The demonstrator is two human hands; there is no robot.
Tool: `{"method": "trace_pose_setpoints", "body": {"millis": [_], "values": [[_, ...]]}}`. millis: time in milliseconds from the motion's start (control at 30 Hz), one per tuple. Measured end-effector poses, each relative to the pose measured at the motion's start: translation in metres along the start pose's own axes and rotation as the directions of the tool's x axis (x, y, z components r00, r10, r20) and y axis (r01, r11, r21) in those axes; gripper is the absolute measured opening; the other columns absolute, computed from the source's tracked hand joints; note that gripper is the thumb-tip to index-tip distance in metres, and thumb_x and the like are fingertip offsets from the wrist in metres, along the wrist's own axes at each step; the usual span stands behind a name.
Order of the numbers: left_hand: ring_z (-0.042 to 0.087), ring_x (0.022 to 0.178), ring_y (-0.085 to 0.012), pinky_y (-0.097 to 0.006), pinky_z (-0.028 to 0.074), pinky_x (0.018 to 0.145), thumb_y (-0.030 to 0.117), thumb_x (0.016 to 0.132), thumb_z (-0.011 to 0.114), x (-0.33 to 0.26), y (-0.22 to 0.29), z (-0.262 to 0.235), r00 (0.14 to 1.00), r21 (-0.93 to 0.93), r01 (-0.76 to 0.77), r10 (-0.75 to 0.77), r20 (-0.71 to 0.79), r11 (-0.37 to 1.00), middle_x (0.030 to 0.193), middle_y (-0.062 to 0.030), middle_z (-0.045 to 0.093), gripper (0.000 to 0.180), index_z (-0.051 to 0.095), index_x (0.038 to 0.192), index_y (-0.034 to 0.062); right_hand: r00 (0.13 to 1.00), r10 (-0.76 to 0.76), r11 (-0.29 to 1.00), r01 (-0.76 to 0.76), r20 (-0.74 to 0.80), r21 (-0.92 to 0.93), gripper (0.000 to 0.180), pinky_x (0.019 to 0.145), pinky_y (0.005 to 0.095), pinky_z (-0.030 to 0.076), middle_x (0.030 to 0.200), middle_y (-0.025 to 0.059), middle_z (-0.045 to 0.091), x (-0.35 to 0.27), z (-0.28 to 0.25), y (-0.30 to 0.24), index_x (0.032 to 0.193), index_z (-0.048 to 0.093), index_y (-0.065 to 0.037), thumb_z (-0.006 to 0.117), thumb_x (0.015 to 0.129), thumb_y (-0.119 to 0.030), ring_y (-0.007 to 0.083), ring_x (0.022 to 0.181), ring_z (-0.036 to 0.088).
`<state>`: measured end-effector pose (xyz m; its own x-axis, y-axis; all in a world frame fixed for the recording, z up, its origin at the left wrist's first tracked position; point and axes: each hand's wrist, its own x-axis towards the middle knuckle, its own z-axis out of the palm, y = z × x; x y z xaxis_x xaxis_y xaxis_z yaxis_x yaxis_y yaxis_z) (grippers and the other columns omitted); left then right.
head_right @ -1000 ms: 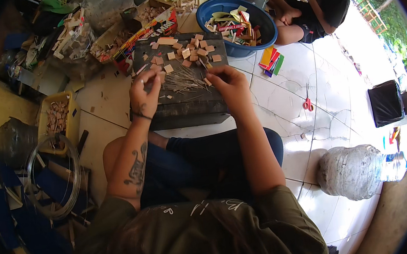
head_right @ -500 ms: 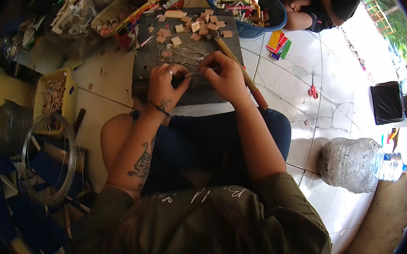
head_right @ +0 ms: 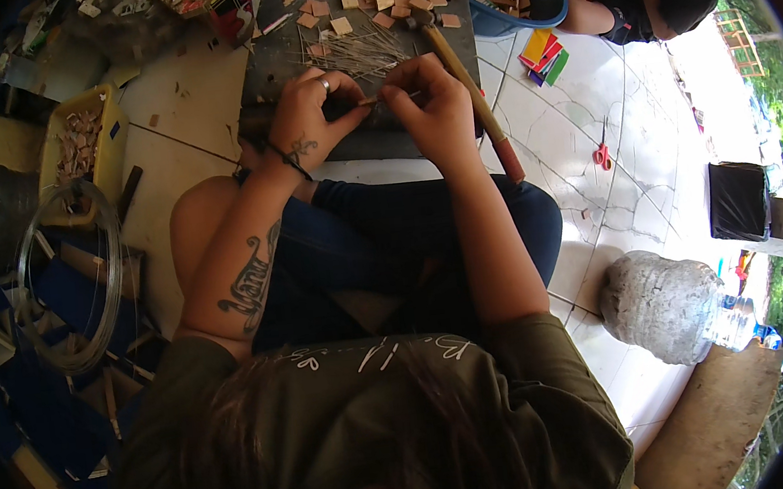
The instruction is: The person sorts small colorful paper or card pieces from a blue bowl and places them on the floor. They then pick up a hammer and repeatedly tap small wooden blocks on a work surface, likely to drive in nails or pins.
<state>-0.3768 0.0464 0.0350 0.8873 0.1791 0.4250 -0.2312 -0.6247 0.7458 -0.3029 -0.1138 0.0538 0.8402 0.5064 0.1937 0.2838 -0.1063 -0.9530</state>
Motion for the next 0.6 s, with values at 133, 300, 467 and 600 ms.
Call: {"method": "trace_pose_setpoints", "body": {"millis": [133,300,467,600], "values": [[0.059,0.078,-0.0200,-0.036,0.042,0.077,0.016,0.070,0.071,0.000,-0.001,0.000,1.000,-0.003,-0.001,0.001,0.016,1.000,0.075,0.0000,0.066,0.013,0.063,0.080,0.0114,1.000,-0.008,1.000,0.007,-0.029,-0.023,0.008,0.065,0.0207,0.047,0.083,0.0022,0.063,-0.001,0.000,-0.002,0.089,0.060,0.000,0.063,0.081,-0.001,0.0074,0.073,0.059],[0.059,0.078,-0.0198,-0.035,0.041,0.080,0.016,0.071,0.070,0.000,-0.001,0.001,1.000,-0.012,0.003,-0.003,0.016,1.000,0.075,0.0005,0.065,0.015,0.064,0.083,0.0115,0.999,-0.004,0.995,0.001,-0.038,-0.100,0.009,0.066,0.0200,0.046,0.086,0.0028,0.063,-0.002,0.000,-0.005,0.089,0.060,0.000,0.063,0.081,0.002,0.0068,0.072,0.058],[0.059,0.080,-0.0206,-0.034,0.043,0.078,0.012,0.072,0.068,0.001,0.001,0.003,0.992,0.050,-0.126,0.125,0.023,0.991,0.079,-0.0020,0.063,0.016,0.063,0.087,0.0085,0.995,-0.044,0.991,0.055,-0.090,0.123,0.010,0.066,0.0199,0.047,0.082,0.0019,0.064,-0.001,0.002,-0.007,0.086,0.060,-0.001,0.066,0.078,0.000,0.0063,0.073,0.060],[0.060,0.079,-0.0214,-0.033,0.046,0.076,0.006,0.074,0.066,-0.002,0.007,0.007,0.999,-0.204,-0.010,0.003,-0.034,0.979,0.081,-0.0052,0.062,0.013,0.064,0.086,0.0051,0.992,0.028,0.986,-0.006,-0.127,0.169,0.009,0.066,0.0194,0.047,0.083,0.0018,0.064,0.000,-0.002,-0.011,0.086,0.061,0.000,0.067,0.079,0.000,0.0062,0.074,0.060]]}}
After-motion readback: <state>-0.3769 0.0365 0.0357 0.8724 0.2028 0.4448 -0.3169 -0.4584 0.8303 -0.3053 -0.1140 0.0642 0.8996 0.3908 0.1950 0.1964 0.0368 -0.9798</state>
